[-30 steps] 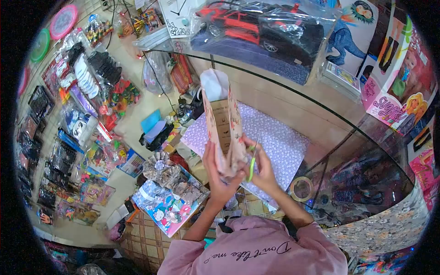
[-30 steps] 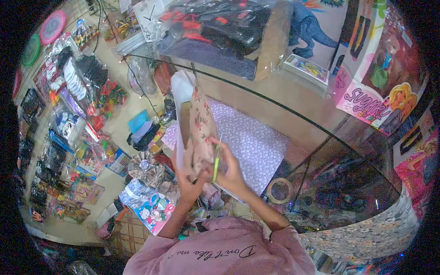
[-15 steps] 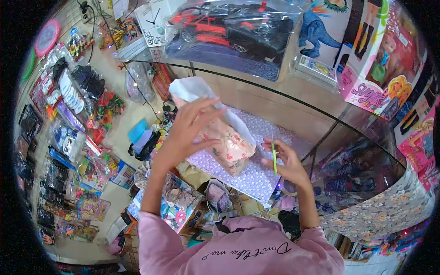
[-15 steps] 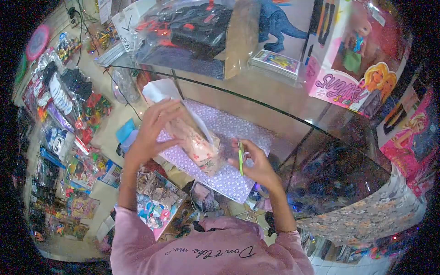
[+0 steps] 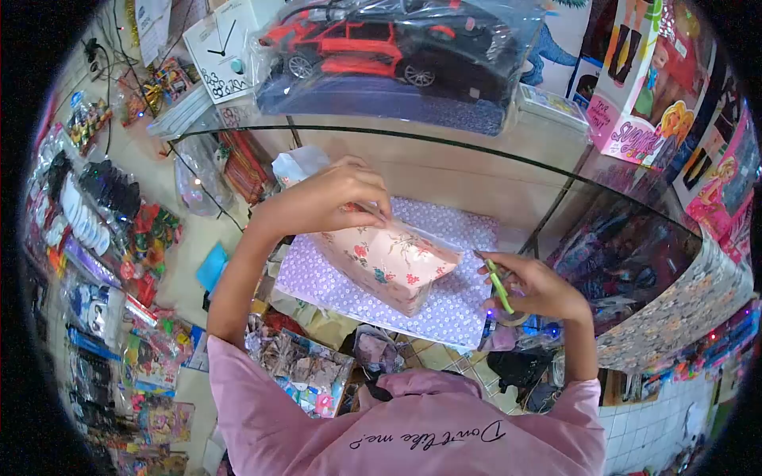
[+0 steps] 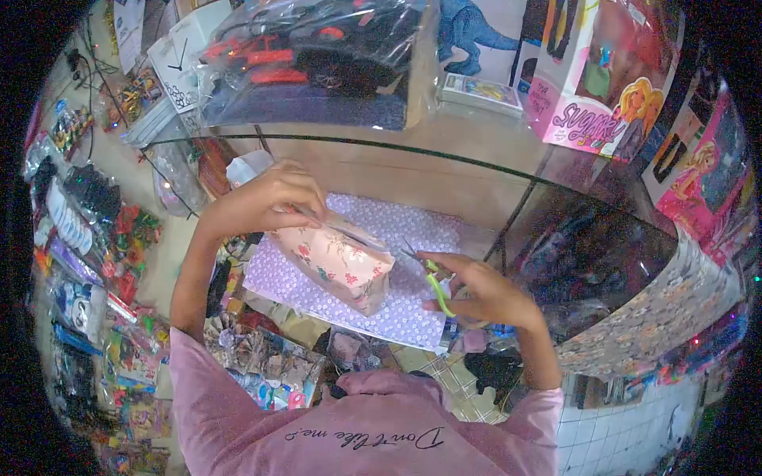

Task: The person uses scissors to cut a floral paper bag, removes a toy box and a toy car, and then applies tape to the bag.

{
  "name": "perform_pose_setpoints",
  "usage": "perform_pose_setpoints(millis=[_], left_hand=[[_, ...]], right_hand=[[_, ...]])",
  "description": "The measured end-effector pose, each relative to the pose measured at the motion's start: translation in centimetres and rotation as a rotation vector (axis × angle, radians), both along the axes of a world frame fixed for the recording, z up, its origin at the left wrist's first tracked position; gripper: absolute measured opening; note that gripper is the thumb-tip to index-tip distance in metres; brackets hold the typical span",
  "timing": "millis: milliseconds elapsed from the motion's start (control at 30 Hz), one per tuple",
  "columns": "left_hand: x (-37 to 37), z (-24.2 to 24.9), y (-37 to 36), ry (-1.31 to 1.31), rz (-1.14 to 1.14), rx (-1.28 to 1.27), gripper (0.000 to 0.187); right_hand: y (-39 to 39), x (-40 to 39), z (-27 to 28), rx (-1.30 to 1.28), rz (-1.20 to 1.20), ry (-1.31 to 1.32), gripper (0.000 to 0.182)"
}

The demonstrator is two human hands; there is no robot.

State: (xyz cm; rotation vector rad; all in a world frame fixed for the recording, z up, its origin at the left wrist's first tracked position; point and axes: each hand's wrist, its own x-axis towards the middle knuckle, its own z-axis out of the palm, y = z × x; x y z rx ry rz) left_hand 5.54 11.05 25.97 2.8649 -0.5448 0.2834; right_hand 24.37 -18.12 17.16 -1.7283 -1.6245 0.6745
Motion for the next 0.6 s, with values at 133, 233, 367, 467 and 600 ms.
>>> perform_pose_setpoints(millis=[133,233,367,467,600], left_hand=[[0.2,-1.2,1.1,-0.058,-0.007,-0.065,0.024],[0.5,-1.5,1.4,-0.04,0.017,-0.031,0.026],[0.5,-2.0,1.7,-0.084,0.043,-0.043,0.024],[0.5,-1.9,1.5,-0.11,0.058,-0.058,0.023],[0.7,-2.2,1.6,-0.142,0.034,-0.067,0.023]], right_hand=[[-0.3,-2.0,3.5,-0.058,-0.113,-0.205,0.064],[-0.3,-1.8,3.5,0.059,-0.089,-0.46,0.062],[-1.1,-2.5,5.6,-0.148,-0.161,-0.5,0.065],[-1.0,-2.5,5.7,-0.092,-0.146,-0.518,0.067],[0.9,-3.4,5.1,-0.089,-0.164,-0.473,0.064]])
